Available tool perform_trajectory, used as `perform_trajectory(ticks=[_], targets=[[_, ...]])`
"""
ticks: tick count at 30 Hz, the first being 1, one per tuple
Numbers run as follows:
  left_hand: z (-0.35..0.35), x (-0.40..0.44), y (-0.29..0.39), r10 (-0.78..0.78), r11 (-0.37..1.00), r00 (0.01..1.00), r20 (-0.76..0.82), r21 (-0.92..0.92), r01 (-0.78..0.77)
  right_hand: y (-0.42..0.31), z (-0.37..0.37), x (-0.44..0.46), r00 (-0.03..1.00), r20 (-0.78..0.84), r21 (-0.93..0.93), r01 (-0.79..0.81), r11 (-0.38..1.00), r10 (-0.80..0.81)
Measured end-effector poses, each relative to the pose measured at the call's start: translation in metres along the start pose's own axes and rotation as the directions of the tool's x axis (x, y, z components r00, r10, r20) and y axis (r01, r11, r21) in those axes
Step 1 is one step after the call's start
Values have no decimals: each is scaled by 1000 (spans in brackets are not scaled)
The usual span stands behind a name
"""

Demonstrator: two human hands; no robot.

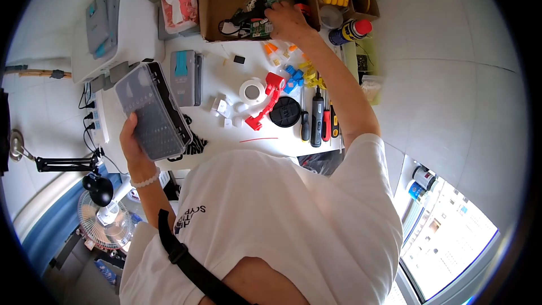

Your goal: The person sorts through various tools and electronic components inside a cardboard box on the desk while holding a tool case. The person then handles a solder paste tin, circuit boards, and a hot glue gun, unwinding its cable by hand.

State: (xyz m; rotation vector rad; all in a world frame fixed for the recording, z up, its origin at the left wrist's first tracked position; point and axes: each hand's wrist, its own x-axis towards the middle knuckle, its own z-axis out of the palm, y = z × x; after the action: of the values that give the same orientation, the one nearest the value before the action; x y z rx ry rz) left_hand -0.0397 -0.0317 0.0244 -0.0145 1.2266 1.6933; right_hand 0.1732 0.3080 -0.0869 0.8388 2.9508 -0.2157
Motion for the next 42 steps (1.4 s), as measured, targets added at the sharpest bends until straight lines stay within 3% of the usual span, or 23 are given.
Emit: perform_trajectory(ticks=[3, 5, 6, 10, 12, 14, 18, 19, 20, 25, 30, 32, 36, 40, 42], targets=[[-2, -4, 1, 20, 1000, 1000, -6, 16, -20, -9, -23, -13, 998, 41, 43, -48, 998, 46], [-3, -7, 1, 25, 999, 999, -45, 32, -24, -13, -34, -28, 995, -89, 192, -16, 981, 34], [-2, -7, 3, 36, 998, 997, -68, 50, -33, -19, -36, -32, 997, -77, 196, -11, 981, 27], [-3, -5, 7, 87, 993, 982, -165, 90, -73, -65, -37, -43, 984, -136, 365, 161, 917, -119], [-2, -3, 10, 93, 994, 981, -172, 79, -80, -91, -12, -41, 980, -91, 393, 200, 898, -178], [-5, -1, 12, 101, 993, 979, -177, 70, -90, -110, 11, -37, 987, 17, 405, 138, 904, -158], [-10, 3, 14, 139, 990, 977, -161, 33, -136, -130, 41, -25, 981, 138, 273, 98, 957, -140], [-9, 3, 14, 165, 986, 970, -180, 20, -164, -133, 46, -25, 987, 36, 270, 138, 953, -154], [-9, 3, 14, 165, 986, 969, -183, 20, -164, -134, 49, -23, 987, 38, 271, 139, 952, -155], [-13, 7, 12, 114, 993, 975, -190, 40, -109, -151, 54, -13, 969, 221, 135, 79, 988, -108], [-9, 11, 11, 115, 993, 968, -222, 60, -104, -171, 64, -14, 994, 100, -93, 62, 994, -53], [-6, 12, 12, 95, 995, 975, -200, 47, -87, -180, 67, -14, 999, 53, -121, 1, 993, 5], [-4, 17, 11, 100, 994, 978, -182, 52, -92, -185, 72, -13, 992, 113, -133, -31, 991, 47], [-5, 20, 11, 90, 994, 973, -211, 72, -77, -177, 69, -14, 990, 143, -128, 4, 992, 14], [-3, 21, 11, 86, 995, 973, -213, 62, -75, -170, 62, -20, 998, 62, -34, 23, 999, -21]])
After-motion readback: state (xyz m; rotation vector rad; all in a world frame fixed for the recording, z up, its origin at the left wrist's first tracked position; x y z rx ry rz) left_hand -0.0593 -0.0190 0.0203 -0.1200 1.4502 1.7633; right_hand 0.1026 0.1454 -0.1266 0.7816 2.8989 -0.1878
